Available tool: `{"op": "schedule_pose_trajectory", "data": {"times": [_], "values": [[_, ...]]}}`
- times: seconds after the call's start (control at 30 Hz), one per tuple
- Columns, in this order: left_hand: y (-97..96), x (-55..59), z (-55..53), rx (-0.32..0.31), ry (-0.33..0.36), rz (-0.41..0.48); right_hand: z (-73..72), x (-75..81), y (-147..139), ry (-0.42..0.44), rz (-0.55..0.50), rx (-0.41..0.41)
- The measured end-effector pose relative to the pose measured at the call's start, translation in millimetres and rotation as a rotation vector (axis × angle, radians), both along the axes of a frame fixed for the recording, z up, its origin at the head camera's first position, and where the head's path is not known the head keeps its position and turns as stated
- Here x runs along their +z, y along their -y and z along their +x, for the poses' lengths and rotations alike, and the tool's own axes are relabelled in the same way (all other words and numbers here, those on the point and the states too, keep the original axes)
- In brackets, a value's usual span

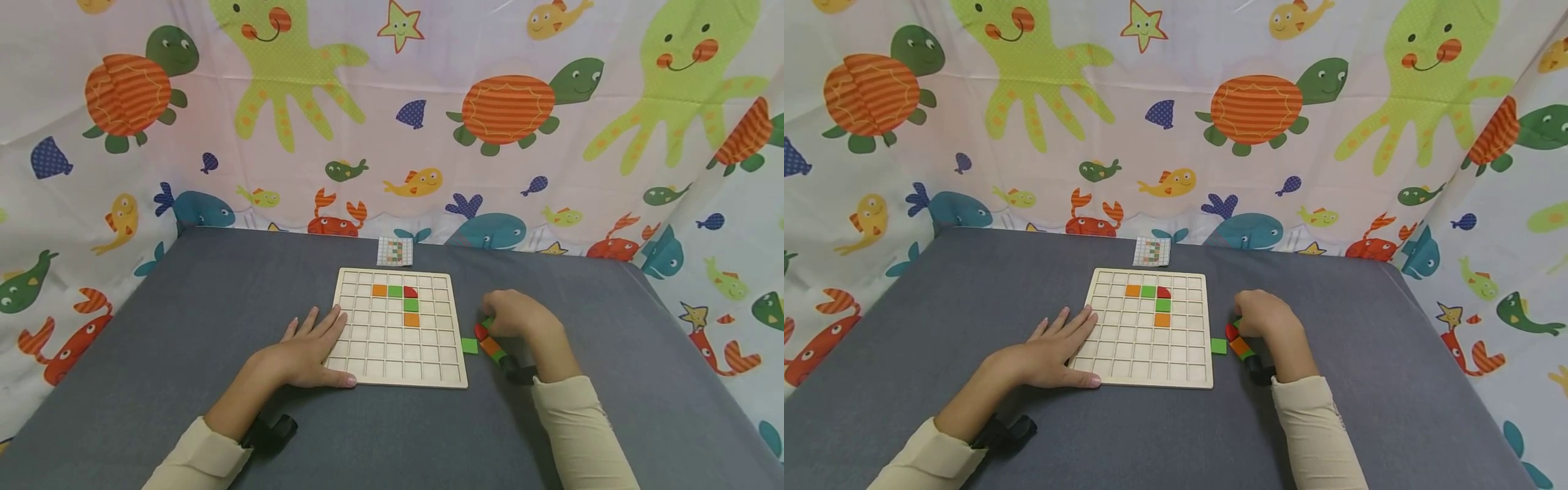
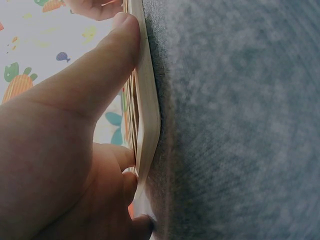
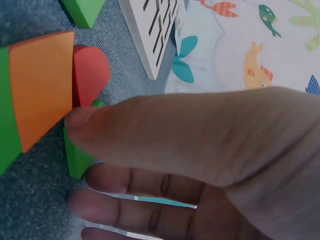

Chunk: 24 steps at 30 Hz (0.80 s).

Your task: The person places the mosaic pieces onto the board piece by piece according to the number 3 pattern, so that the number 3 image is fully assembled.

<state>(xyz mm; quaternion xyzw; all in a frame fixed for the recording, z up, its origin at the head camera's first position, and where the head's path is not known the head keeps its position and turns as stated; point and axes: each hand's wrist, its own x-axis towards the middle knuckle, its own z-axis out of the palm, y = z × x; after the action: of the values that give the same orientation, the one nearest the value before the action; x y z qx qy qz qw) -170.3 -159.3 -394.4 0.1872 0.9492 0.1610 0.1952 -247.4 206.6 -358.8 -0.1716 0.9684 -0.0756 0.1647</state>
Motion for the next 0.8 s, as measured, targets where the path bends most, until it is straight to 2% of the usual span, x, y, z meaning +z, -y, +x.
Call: {"op": "schedule_pose_trajectory", "data": {"times": [0.2, 0.6, 0.7, 0.8], "values": [[-0.3, 0.1, 0.0, -0.002, -0.003, -0.002, -1.3, -3.1, 1.6, -0.056, 0.006, 0.024], [0.8, -1.2, -0.3, -0.003, 0.015, 0.010, -1.3, -3.4, 3.6, -0.101, -0.052, 0.041], [1.9, -5.6, -2.3, -0.003, 0.011, 0.007, -2.0, -2.5, 5.4, -0.118, -0.072, 0.059], [4.2, -16.2, -6.4, 0.003, -0.003, -0.006, -3.6, -2.3, 7.8, -0.132, -0.098, 0.084]]}}
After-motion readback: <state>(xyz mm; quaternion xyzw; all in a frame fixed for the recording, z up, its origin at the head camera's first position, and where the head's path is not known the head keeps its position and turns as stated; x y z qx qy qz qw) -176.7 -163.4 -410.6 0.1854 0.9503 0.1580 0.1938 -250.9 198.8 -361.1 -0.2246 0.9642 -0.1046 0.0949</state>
